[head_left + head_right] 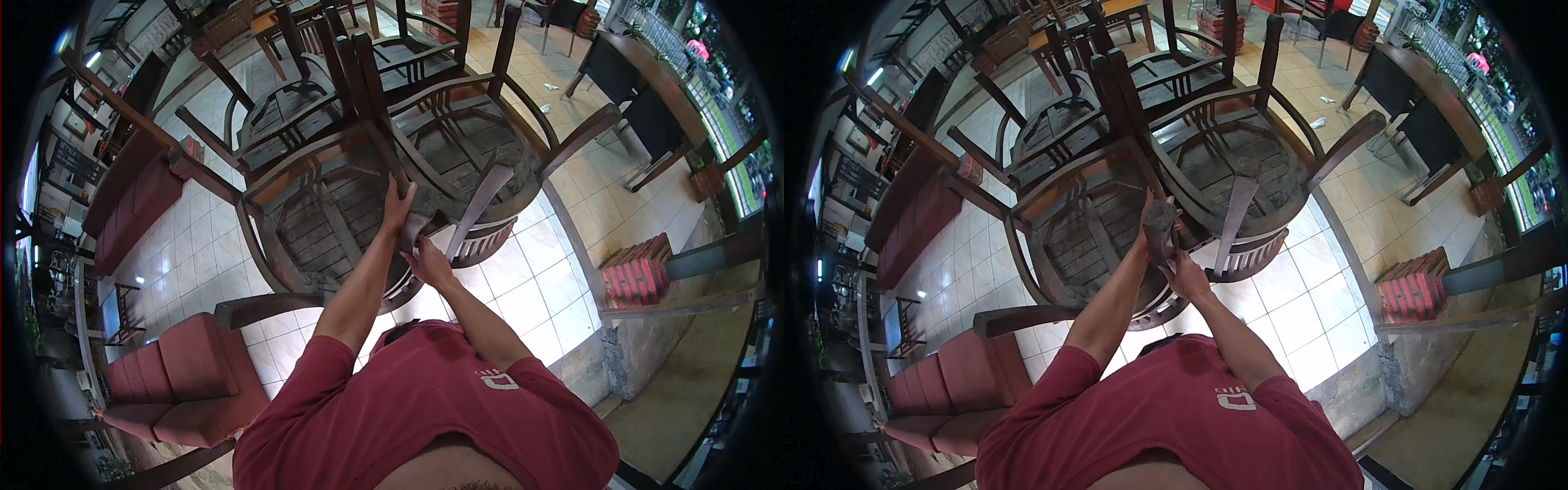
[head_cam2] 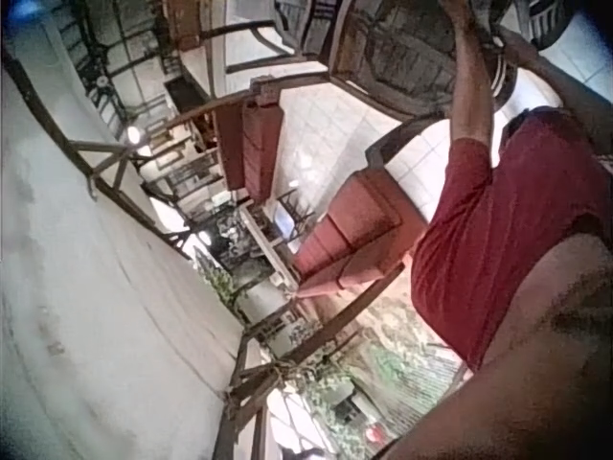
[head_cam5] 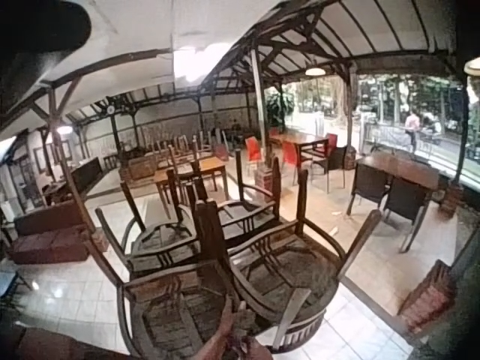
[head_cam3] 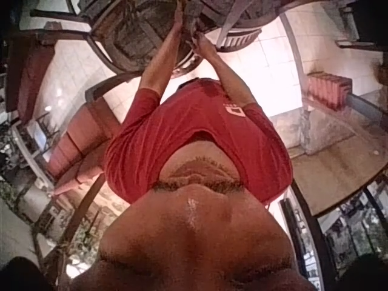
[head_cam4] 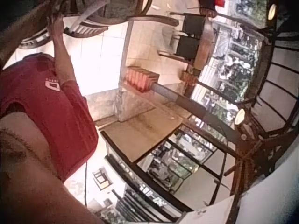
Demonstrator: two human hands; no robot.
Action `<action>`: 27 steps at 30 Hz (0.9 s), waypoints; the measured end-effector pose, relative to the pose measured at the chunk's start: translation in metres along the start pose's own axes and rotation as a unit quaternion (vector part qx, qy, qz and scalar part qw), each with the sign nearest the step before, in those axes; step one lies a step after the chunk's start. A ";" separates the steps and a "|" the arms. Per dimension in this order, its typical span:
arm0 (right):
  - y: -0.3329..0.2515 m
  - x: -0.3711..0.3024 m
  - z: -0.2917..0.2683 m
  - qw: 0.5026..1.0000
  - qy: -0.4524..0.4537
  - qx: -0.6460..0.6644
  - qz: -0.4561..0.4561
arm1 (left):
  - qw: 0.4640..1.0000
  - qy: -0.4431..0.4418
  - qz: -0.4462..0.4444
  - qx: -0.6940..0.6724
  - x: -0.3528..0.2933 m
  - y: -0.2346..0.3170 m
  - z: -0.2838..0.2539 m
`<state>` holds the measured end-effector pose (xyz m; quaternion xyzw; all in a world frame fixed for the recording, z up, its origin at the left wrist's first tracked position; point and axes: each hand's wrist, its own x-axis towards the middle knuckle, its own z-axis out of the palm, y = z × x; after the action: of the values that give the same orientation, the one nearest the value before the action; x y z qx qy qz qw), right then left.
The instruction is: Arranging and stacking chairs at tables in a restaurant setting.
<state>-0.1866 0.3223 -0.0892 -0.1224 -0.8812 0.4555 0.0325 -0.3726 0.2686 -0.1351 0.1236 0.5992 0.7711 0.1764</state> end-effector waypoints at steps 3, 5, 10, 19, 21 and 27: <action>0.005 0.006 0.000 1.000 0.008 0.000 -0.007 | 1.000 0.005 0.027 0.006 0.001 0.006 0.000; 0.016 0.005 -0.004 0.996 0.034 -0.005 -0.079 | 1.000 0.006 0.020 -0.008 -0.004 0.014 0.008; 0.100 -0.019 -0.020 0.986 0.152 0.050 0.051 | 0.999 0.019 -0.035 -0.005 -0.028 0.073 0.041; 0.135 0.033 -0.063 0.938 0.210 0.184 0.205 | 0.988 -0.081 -0.103 -0.082 0.000 0.052 0.017; 0.107 0.030 -0.073 0.947 0.165 0.122 0.246 | 0.993 -0.071 -0.072 -0.056 -0.018 0.073 0.028; 0.107 0.009 -0.081 0.959 0.148 0.199 0.137 | 0.994 -0.067 -0.080 0.010 -0.029 0.095 0.032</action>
<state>-0.1615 0.4486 -0.1295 -0.2987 -0.7328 0.5988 0.1235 -0.3453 0.2637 -0.0341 0.1280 0.6019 0.7383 0.2762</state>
